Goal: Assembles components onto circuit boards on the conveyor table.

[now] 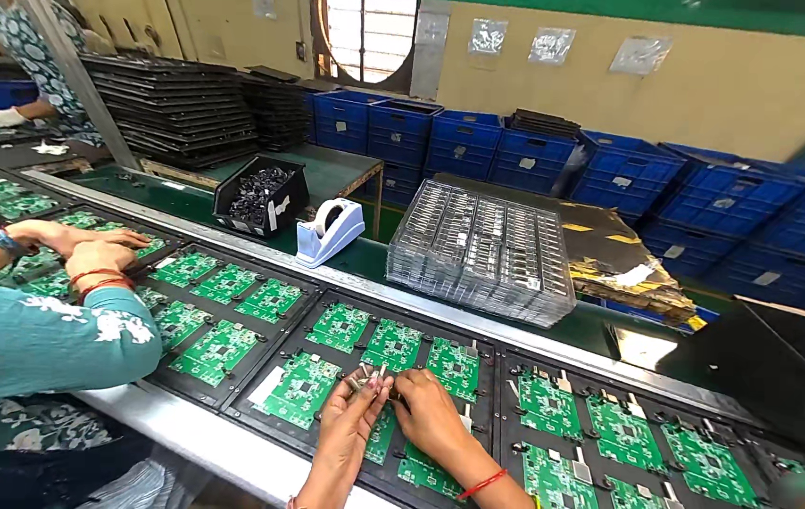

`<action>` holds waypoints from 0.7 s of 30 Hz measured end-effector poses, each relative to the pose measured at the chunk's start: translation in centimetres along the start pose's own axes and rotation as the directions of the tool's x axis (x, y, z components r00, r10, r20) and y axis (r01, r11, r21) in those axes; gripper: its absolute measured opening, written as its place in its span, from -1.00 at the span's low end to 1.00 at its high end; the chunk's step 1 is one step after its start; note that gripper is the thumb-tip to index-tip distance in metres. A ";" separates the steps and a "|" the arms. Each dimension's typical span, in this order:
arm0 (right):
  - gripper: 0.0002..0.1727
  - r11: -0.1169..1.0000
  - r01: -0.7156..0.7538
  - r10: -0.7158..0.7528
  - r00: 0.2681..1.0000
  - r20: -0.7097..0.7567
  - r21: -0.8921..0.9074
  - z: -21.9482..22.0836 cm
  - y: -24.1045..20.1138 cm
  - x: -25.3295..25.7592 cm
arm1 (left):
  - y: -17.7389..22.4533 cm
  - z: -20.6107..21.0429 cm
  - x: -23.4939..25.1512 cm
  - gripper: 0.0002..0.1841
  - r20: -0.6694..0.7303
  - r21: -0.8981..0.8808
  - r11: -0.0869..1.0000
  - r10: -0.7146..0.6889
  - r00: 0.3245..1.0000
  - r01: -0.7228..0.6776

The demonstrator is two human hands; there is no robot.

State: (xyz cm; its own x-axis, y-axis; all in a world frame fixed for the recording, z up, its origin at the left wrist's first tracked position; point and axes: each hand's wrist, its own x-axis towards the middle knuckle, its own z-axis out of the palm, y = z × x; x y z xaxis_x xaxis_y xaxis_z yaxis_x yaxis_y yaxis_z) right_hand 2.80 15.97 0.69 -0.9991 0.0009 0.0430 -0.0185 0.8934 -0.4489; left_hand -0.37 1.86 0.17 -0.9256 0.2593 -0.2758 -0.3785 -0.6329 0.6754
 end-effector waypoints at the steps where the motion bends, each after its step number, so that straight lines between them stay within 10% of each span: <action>1: -0.69 1.000 -0.004 0.004 1.000 0.017 -0.007 -0.2 0.0 0.0 | 0.0 0.1 0.0 -0.79 -0.010 -0.009 1.000 -0.017 1.000 0.017; 15: -0.63 0.988 -0.078 0.108 0.966 0.237 -0.133 -3.0 -1.0 -1.5 | -0.1 0.0 -0.2 -0.85 0.031 0.033 0.998 -0.061 0.998 0.060; 21: -0.53 0.974 0.183 -0.130 0.936 -0.326 0.135 -1.1 -0.3 -2.3 | -0.2 -0.2 -0.4 -0.86 0.112 0.110 0.993 -0.062 0.992 0.050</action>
State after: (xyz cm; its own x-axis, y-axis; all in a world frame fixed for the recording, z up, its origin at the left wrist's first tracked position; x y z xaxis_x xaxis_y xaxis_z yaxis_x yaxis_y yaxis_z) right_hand 5.11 16.18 1.69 -0.9206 0.0307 0.3894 -0.2058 0.8093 -0.5502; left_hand 0.09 1.71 0.03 -0.8944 0.3778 -0.2392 -0.4217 -0.5350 0.7321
